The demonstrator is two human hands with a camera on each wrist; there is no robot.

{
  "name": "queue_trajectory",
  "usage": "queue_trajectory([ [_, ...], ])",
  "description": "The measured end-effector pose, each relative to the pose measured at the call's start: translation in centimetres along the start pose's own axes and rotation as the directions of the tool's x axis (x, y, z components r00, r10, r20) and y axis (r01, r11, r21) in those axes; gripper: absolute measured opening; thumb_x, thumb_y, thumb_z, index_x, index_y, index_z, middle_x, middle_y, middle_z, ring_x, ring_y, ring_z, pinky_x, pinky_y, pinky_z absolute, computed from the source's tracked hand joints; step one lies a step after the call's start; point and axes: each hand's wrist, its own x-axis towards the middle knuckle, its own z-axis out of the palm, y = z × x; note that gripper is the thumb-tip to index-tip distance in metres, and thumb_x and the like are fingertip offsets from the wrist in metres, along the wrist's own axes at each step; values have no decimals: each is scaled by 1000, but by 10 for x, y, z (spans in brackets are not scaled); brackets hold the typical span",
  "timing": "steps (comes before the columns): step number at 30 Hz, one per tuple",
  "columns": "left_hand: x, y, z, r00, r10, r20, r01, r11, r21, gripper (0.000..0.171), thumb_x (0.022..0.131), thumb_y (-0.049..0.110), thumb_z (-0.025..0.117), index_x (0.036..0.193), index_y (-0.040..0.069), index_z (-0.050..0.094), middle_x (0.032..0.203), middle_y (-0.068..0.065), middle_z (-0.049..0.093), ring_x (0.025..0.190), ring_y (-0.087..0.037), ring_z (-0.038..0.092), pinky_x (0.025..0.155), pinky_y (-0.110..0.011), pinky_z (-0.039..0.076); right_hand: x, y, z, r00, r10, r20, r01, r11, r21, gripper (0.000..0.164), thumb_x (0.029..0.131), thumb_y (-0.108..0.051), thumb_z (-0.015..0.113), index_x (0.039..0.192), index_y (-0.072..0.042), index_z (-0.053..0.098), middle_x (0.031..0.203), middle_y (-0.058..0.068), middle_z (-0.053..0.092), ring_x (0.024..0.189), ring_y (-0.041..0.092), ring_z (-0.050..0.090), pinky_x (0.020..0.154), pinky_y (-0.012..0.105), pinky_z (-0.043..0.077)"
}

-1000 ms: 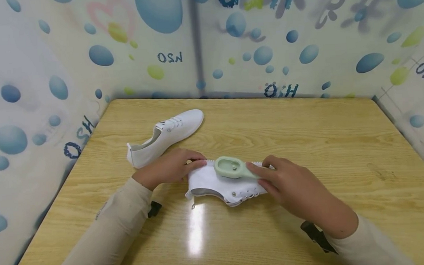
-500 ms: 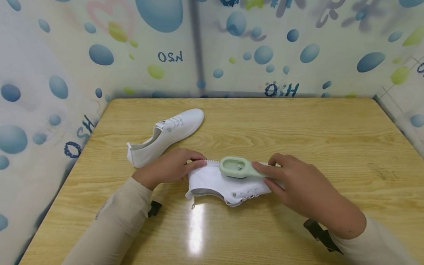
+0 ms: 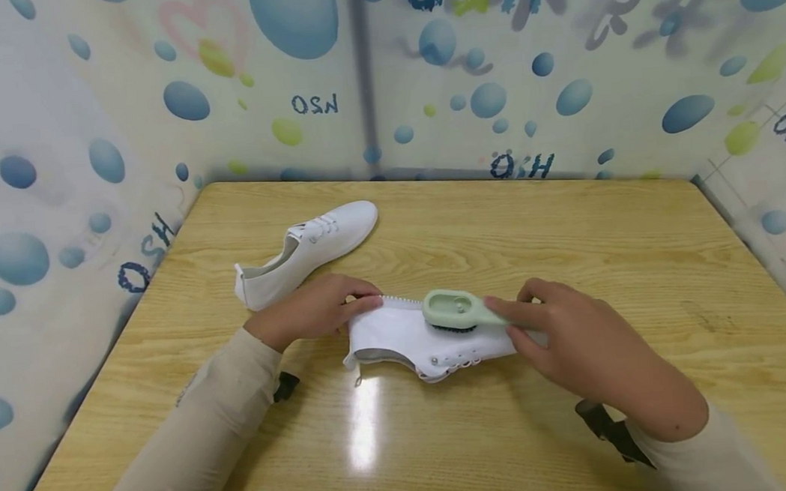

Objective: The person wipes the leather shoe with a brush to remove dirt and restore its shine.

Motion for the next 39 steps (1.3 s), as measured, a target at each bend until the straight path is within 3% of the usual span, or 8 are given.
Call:
queue_trajectory([
  [5, 0, 1, 0, 1000, -1, 2, 1, 1000, -1, 27, 105, 32, 53, 121, 20, 71, 116, 1, 72, 68, -10, 64, 65, -28, 54, -4, 6, -5, 1000, 17, -7, -17, 1000, 26, 42, 91, -21, 71, 132, -29, 66, 102, 2, 64, 61, 6, 40, 51, 23, 33],
  [14, -1, -1, 2, 1000, -7, 4, 7, 1000, -9, 27, 105, 32, 53, 121, 20, 71, 117, 1, 71, 64, -11, 63, 62, -28, 54, 3, 3, 6, 996, -86, 7, 86, 996, 16, 46, 93, -16, 72, 136, -26, 63, 108, 6, 63, 80, 12, 54, 64, 29, 46],
  [21, -1, -1, 1, 1000, 2, -2, -2, 1000, -9, 27, 105, 32, 53, 121, 20, 71, 117, 1, 72, 64, -12, 64, 63, -27, 54, -5, 15, -10, 998, -39, 41, 37, 998, 57, 40, 93, -22, 72, 133, -27, 66, 103, -1, 64, 66, 3, 44, 56, 22, 38],
  [26, -1, 0, 1, 1000, 10, 1, -10, 1000, -8, 28, 105, 32, 53, 122, 20, 71, 116, 1, 72, 64, -13, 64, 63, -28, 54, -9, 19, -13, 999, -42, -6, 42, 996, 78, 35, 90, -24, 75, 125, -26, 71, 95, -8, 63, 63, -1, 42, 55, 21, 37],
  [33, 0, 0, 1, 1000, -4, 6, 4, 1000, -13, 28, 105, 32, 52, 122, 20, 71, 116, 1, 72, 65, -13, 64, 63, -28, 54, 2, 6, 4, 986, -150, -68, 153, 987, 56, 37, 88, -22, 78, 124, -25, 72, 95, -5, 66, 66, 1, 48, 56, 19, 40],
  [39, -2, 1, 0, 1000, -6, 8, 6, 1000, -14, 27, 105, 32, 52, 121, 20, 71, 116, 0, 72, 63, -15, 64, 61, -29, 54, 0, 7, -1, 996, -91, -14, 92, 994, 56, 37, 88, -24, 78, 124, -26, 72, 94, -7, 65, 65, -1, 47, 54, 19, 39],
])
